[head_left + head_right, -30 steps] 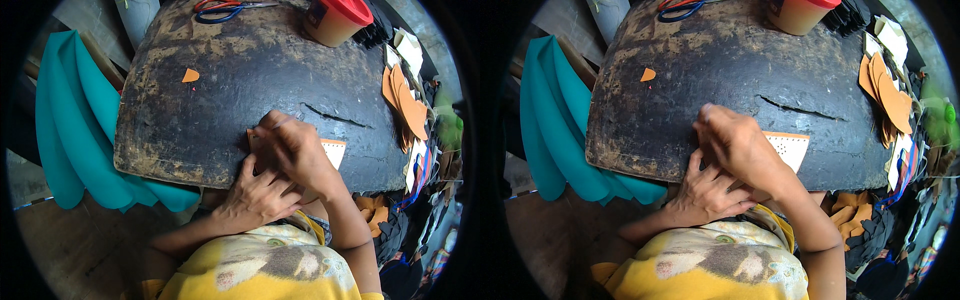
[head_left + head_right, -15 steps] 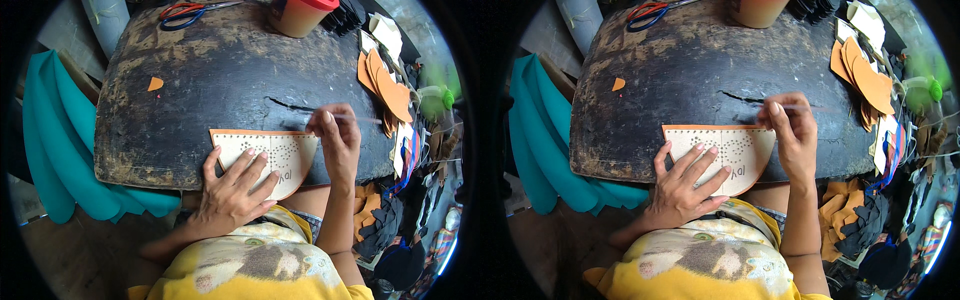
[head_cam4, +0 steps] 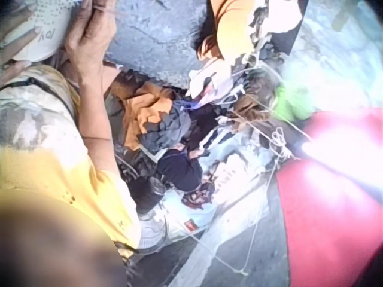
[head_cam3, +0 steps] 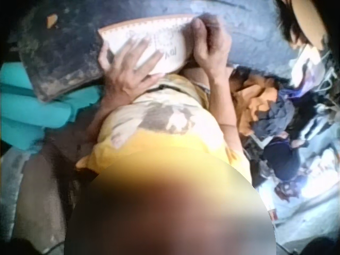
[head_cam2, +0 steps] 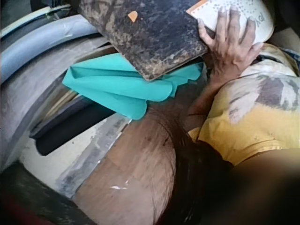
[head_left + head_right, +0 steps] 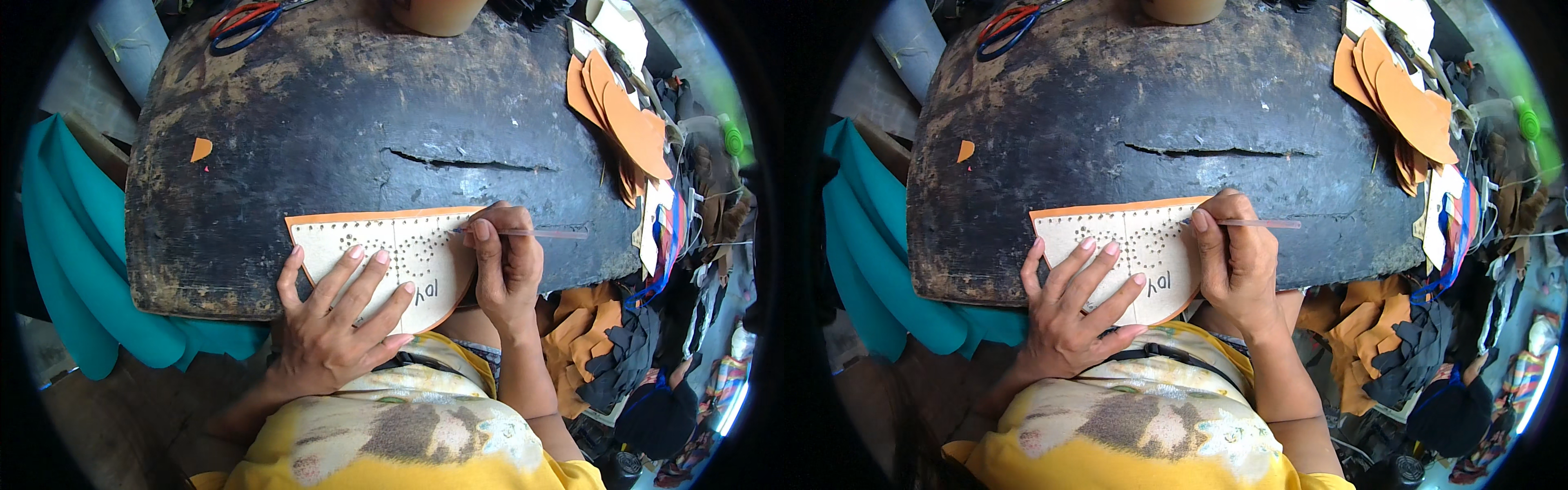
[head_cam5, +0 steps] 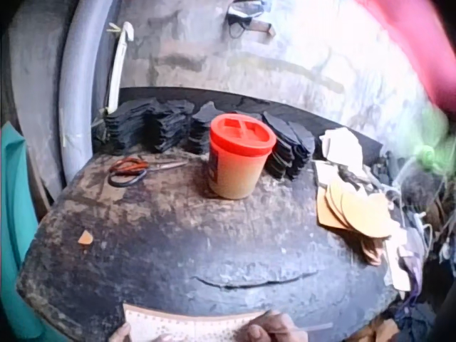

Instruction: The person marks a semi-circular leather piece with a pointed tool, then gathers and stacks multiple similar leather pieces on the workbench. The person handles the pieces one at a time and arranges them into a neat pile.

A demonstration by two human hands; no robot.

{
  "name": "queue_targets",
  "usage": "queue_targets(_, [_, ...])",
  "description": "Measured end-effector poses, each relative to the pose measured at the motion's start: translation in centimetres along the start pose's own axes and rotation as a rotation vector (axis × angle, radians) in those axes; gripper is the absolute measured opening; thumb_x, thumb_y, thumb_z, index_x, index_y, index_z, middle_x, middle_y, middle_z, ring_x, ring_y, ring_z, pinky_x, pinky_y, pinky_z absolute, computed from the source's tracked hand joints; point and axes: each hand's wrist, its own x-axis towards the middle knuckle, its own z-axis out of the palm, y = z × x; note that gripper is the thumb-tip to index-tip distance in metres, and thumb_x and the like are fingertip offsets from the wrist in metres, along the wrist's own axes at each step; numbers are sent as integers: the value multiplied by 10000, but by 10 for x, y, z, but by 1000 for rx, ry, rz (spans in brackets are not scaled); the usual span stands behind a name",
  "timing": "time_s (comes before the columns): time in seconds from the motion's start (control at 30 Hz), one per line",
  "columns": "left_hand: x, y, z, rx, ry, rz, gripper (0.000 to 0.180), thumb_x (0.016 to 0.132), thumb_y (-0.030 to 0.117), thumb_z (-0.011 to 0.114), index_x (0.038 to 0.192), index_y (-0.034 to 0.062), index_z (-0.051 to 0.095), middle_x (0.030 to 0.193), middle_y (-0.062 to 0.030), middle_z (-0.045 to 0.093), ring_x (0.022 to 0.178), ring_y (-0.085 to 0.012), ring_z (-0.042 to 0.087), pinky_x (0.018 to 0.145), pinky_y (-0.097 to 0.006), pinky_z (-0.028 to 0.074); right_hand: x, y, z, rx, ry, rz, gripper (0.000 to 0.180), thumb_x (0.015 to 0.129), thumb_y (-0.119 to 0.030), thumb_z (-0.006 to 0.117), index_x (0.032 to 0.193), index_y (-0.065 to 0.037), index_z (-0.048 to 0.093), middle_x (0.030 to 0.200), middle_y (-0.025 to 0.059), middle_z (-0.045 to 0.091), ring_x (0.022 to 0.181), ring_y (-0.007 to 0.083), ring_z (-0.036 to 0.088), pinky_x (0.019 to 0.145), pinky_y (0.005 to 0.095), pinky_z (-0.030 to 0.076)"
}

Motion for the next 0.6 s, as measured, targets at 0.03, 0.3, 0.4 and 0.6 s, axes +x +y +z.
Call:
queue_targets(0.03, [0,0,0,0,7,1,458,804,503,695,1193,263,670,1378,-63,524,1309,-259,441,1060,-673,220,0,-1,0,27,1,45,53,939,20,560,897,11,529,723,106,536,606,208,512,566,305,425])
queue_targets(0.3, [2,0,4,37,35,3,407,842,522,641,1164,277,683,1331,-47,562,1276,-246,458,1057,-657,236,5,-6,0,-187,-194,-138,108,851,63,629,867,12,536,721,139,535,617,286,531,589,376,449])
queue_targets(0.4, [1,0,4,33,42,2,399,847,521,633,1154,273,686,1330,-47,563,1276,-242,454,1055,-653,240,6,-8,0,91,-60,112,179,769,93,664,869,8,542,744,135,533,657,303,538,606,383,455])
queue_targets(0.6, [1,0,4,44,40,8,396,854,521,622,1153,270,687,1328,-49,563,1279,-240,448,1058,-649,241,6,-9,6,-143,-143,-63,83,876,50,617,863,10,545,723,140,557,636,288,559,599,363,461])
